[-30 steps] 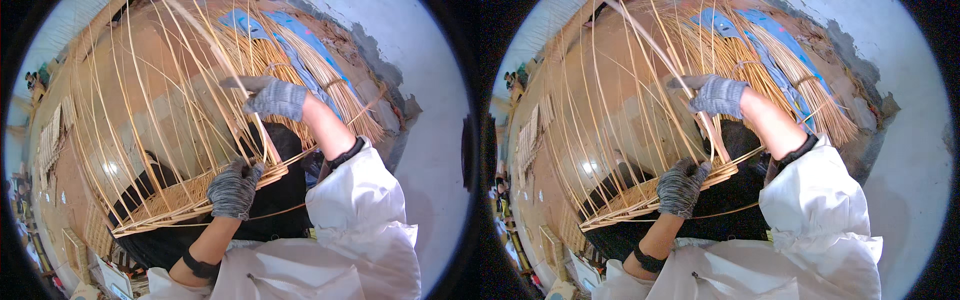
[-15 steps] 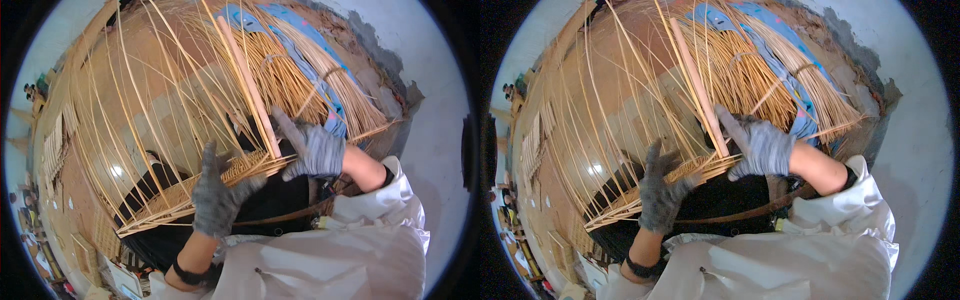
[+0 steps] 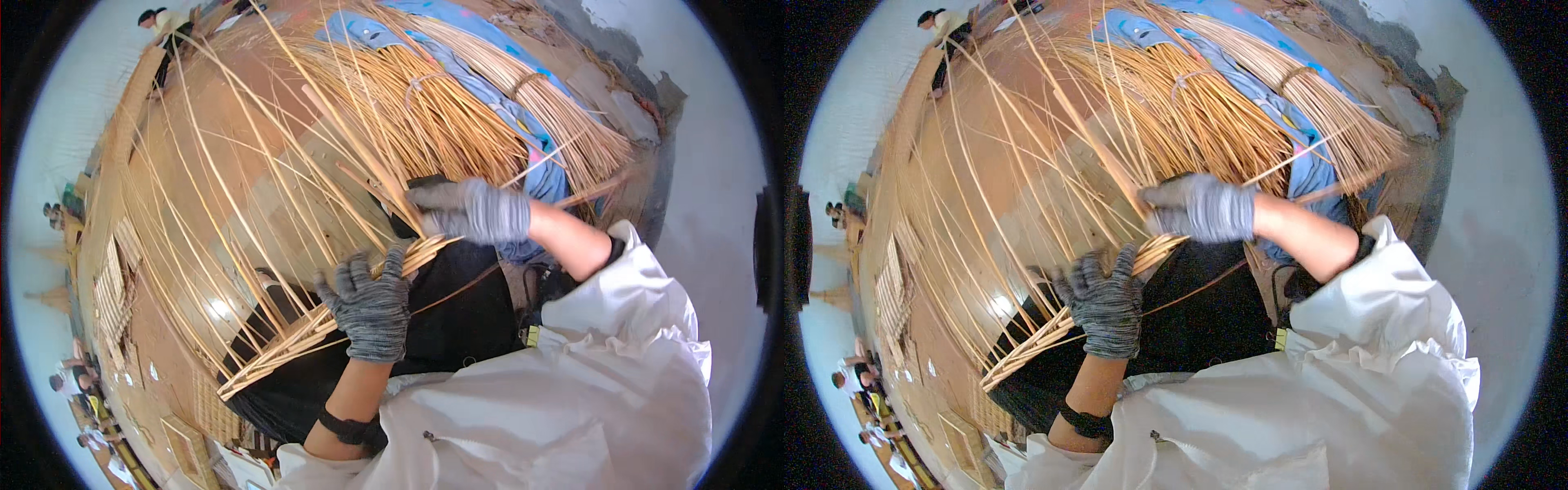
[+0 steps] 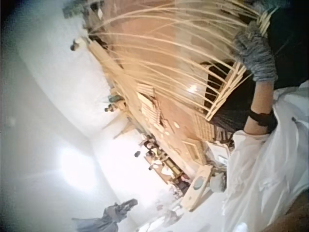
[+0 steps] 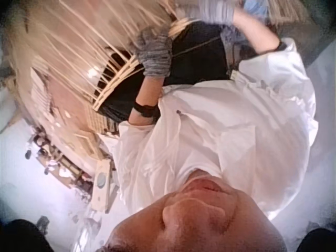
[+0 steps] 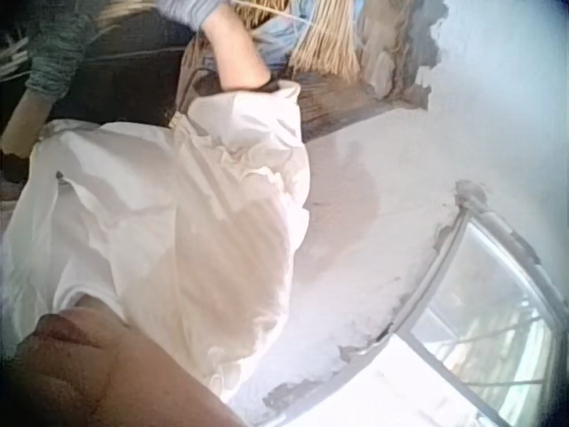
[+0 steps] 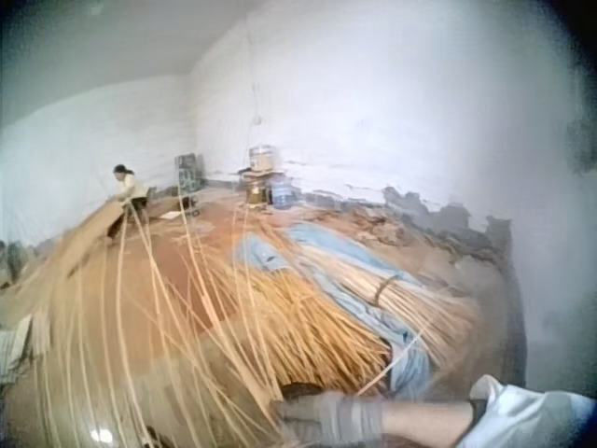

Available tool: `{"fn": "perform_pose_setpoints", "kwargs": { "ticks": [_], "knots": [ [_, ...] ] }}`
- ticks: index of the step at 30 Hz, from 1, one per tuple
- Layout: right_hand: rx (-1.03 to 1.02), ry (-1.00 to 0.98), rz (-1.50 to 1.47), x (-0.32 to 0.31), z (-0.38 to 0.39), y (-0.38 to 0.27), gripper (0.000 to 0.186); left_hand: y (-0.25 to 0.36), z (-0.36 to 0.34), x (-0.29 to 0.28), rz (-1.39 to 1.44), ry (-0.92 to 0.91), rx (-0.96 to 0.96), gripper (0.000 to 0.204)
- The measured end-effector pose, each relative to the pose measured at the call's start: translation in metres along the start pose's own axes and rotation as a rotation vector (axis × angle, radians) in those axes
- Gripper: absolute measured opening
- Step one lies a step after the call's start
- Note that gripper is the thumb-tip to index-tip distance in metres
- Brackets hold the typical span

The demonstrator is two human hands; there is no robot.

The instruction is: The person is weaving a large basket or container using long strips of wood or wicker.

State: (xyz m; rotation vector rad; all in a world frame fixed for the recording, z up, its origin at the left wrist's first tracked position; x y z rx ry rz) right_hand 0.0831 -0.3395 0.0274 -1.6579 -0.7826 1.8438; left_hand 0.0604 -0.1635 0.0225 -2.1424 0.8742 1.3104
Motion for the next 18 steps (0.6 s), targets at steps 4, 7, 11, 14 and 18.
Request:
{"fn": "perform_pose_setpoints", "kwargs": {
  "ticks": [4, 7, 11, 14, 18],
  "knots": [
    [0.305, -0.158, -0.178, 0.007, -0.028, -0.009, 0.045, 0.013, -0.005, 0.01, 0.023, 0.146, 0.13, 0.042],
    [0.386, -0.246, -0.335, 0.019, -0.035, 0.007, 0.036, 0.02, -0.02, 0.028, 0.175, -0.073, 0.114, 0.045],
    [0.306, -0.182, -0.121, 0.017, -0.028, 0.004, 0.037, 0.023, -0.017, 0.021, 0.188, -0.188, 0.189, 0.038],
    [0.394, -0.22, -0.208, 0.022, -0.025, 0.005, 0.041, 0.02, -0.016, 0.02, 0.206, -0.215, 0.203, 0.035],
    [0.413, -0.266, -0.27, 0.023, -0.02, 0.009, 0.04, 0.02, -0.014, 0.02, 0.24, -0.144, 0.211, 0.035]
  ]
}}
Point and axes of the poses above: each hand's wrist, its own z-axis away from the middle knuckle, its own x-axis out of the palm, y = z × x, the point moved 5 cm from there along -z, towards the middle knuckle, and after that the axes turned 13 degrees about x, right-handed, at the moved point
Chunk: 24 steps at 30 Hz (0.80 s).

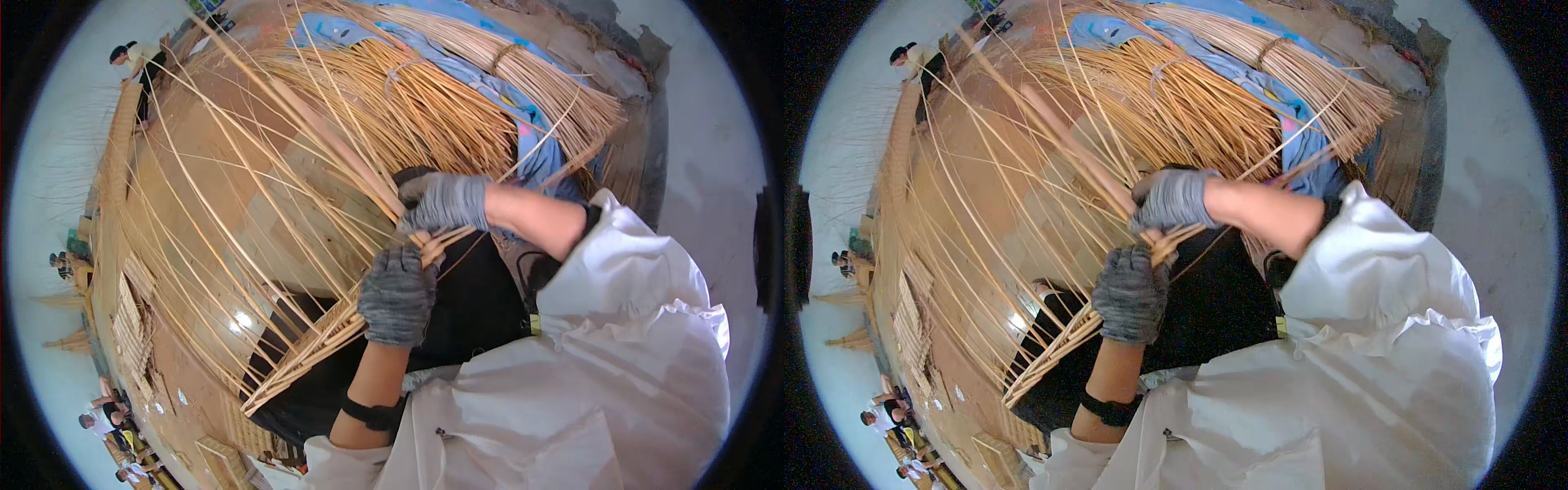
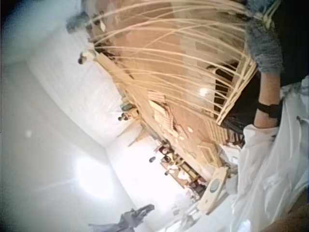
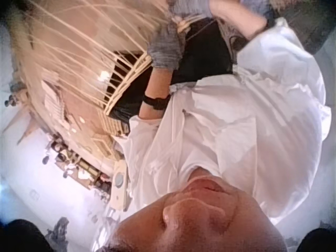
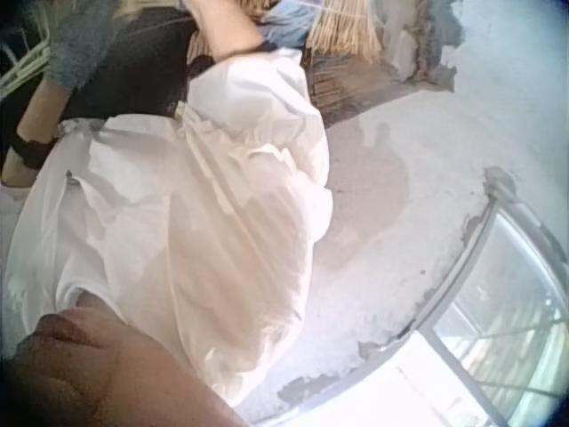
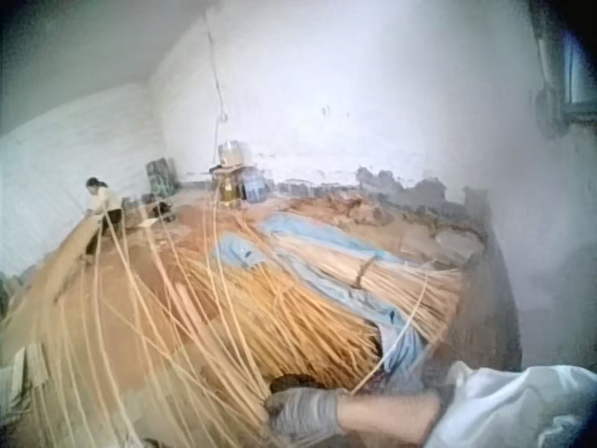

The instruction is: The person is weaving a large basket or container using long strips of wood or wicker.

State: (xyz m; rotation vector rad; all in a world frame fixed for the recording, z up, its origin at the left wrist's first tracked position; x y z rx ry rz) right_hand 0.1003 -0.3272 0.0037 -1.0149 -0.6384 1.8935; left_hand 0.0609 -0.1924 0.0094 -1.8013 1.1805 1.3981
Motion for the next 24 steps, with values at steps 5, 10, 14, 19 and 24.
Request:
{"fn": "perform_pose_setpoints", "kwargs": {
  "ticks": [5, 10, 14, 19, 24],
  "knots": [
    [-0.115, 0.104, 0.195, 0.015, -0.006, -0.007, 0.036, -0.007, 0.006, -0.008, -0.011, -0.027, -0.004, 0.032],
    [-0.043, 0.054, 0.352, 0.003, 0.001, -0.017, 0.034, 0.002, -0.003, -0.009, 0.005, 0.099, 0.031, 0.035],
    [0.018, 0.217, 0.47, 0.006, 0.001, -0.002, 0.04, 0.0, 0.001, 0.001, 0.052, 0.016, -0.107, 0.035],
    [0.079, 0.247, 0.632, 0.019, 0.015, -0.027, 0.03, -0.005, 0.017, 0.006, -0.138, 0.112, -0.025, 0.034],
    [0.252, 0.509, 0.639, 0.031, 0.03, -0.023, 0.016, -0.002, 0.013, 0.006, -0.142, 0.021, -0.026, 0.035]
  ]
}}
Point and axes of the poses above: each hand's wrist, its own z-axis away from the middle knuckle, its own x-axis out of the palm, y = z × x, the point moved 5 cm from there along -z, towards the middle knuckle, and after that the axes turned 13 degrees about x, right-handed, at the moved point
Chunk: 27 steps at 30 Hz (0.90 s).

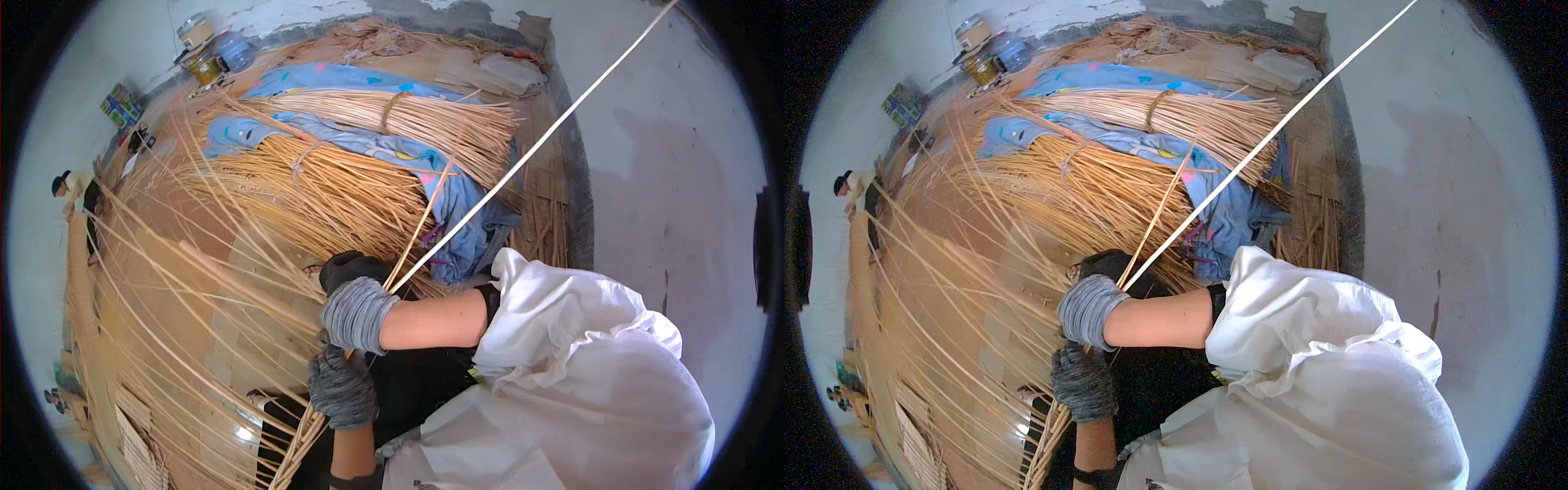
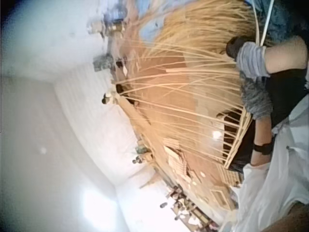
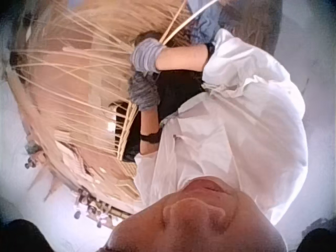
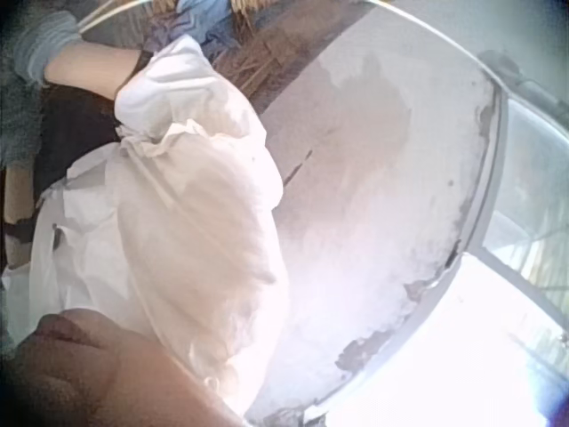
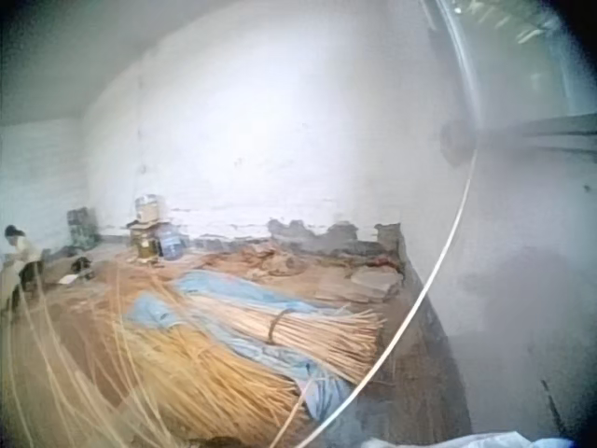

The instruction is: The person is weaving a large basket or container using long strips of wood or wicker.

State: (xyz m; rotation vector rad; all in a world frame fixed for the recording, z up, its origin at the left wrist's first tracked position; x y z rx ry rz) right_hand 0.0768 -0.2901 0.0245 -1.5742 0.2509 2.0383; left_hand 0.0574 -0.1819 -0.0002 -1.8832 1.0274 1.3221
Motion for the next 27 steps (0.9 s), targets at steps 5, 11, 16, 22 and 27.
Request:
{"fn": "perform_pose_setpoints", "kwargs": {
  "ticks": [5, 11, 16, 22, 27],
  "knots": [
    [-0.249, 0.306, -0.153, 0.038, 0.003, 0.01, 0.013, -0.005, 0.007, 0.011, -0.002, 0.059, -0.063, 0.032],
    [-0.936, 0.512, -0.53, 0.008, 0.081, 0.069, 0.027, -0.005, 0.01, 0.004, 0.039, 0.083, 0.042, 0.031],
    [0.387, 0.791, -0.443, 0.17, -0.064, 0.294, 0.028, 0.0, 0.007, -0.002, 0.047, -0.117, 0.013, 0.049],
    [0.897, 0.577, -0.194, 0.205, -0.177, 0.528, 0.033, 0.005, 0.009, -0.006, -0.073, -0.085, 0.051, 0.045],
    [0.826, 0.153, -0.323, 0.215, -0.219, 0.456, 0.033, 0.007, 0.001, -0.002, -0.045, -0.116, 0.054, 0.047]
  ]
}}
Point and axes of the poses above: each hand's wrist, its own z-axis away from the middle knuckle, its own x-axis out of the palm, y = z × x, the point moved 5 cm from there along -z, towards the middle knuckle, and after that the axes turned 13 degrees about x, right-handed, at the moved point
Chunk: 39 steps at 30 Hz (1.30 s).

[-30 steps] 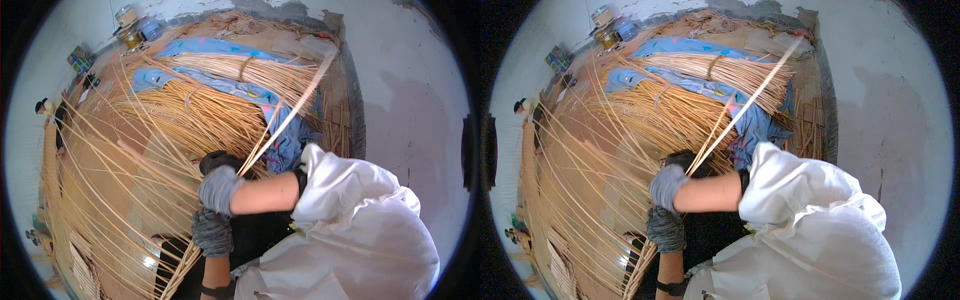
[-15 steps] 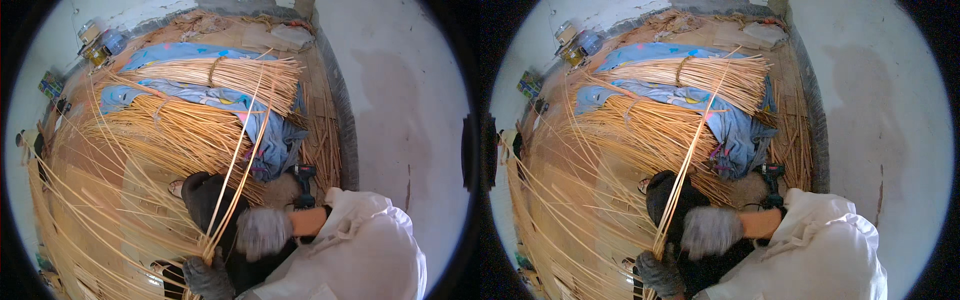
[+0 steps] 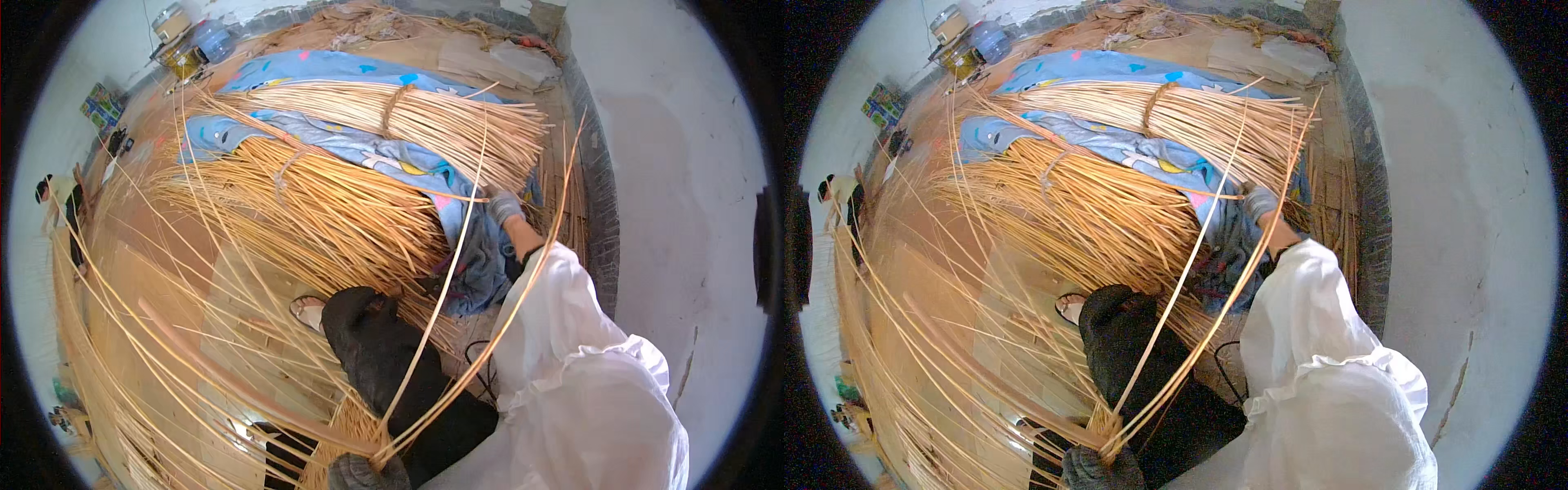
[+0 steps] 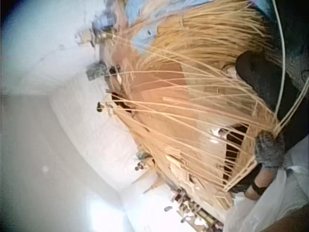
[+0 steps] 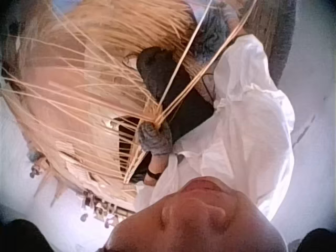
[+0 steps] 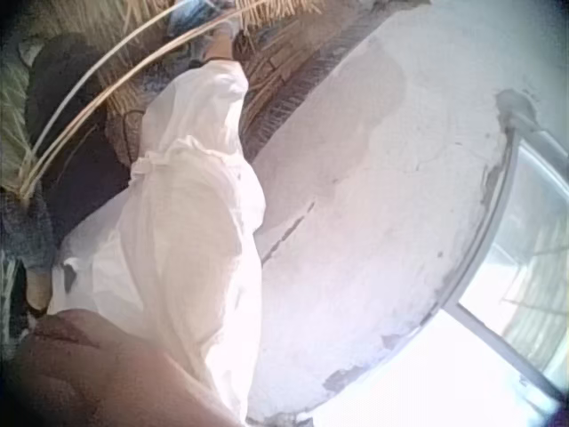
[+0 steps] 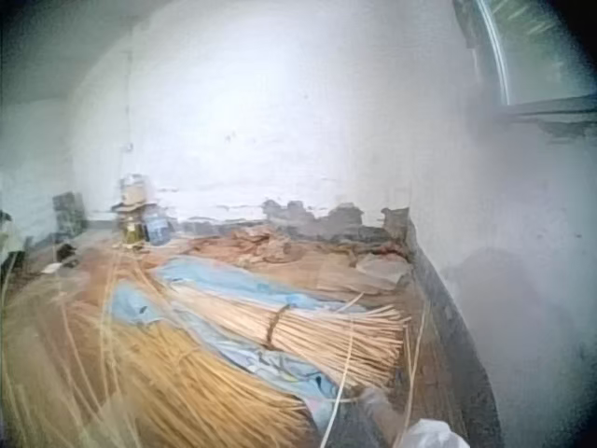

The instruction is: The person is weaving a large basket or container using long strips of wood or wicker.

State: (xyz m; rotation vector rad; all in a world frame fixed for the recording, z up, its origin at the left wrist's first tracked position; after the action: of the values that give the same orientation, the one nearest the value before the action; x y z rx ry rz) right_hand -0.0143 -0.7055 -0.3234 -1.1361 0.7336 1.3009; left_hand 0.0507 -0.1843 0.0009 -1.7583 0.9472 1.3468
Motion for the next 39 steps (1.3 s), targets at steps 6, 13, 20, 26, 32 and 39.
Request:
{"fn": "perform_pose_setpoints", "kwargs": {
  "ticks": [6, 13, 20, 26, 32, 39],
  "knots": [
    [0.357, -0.932, -1.445, -0.047, 0.225, -0.006, 0.015, -0.006, -0.008, -0.009, 0.09, 0.022, -0.071, 0.039],
    [-0.222, -1.354, -1.168, -0.104, 0.46, -0.03, 0.029, 0.053, -0.001, -0.058, 0.484, -0.19, 0.043, 0.038],
    [-0.223, -1.434, -1.407, -0.179, 0.409, -0.039, 0.017, 0.083, 0.023, -0.039, 1.284, -0.606, 0.118, 0.031],
    [-0.656, -0.002, -1.698, -0.418, 0.285, 0.139, 0.014, 0.089, 0.044, -0.052, 0.769, -0.246, 0.504, 0.026],
    [-0.863, 0.187, -0.298, -0.341, 0.434, 0.017, 0.014, 0.061, 0.014, -0.069, 0.487, 0.355, 0.289, 0.027],
    [-0.601, -0.595, -0.829, -0.296, 0.411, -0.051, 0.023, -0.003, -0.02, -0.042, 0.376, 0.495, -0.018, 0.02]
  ]
}}
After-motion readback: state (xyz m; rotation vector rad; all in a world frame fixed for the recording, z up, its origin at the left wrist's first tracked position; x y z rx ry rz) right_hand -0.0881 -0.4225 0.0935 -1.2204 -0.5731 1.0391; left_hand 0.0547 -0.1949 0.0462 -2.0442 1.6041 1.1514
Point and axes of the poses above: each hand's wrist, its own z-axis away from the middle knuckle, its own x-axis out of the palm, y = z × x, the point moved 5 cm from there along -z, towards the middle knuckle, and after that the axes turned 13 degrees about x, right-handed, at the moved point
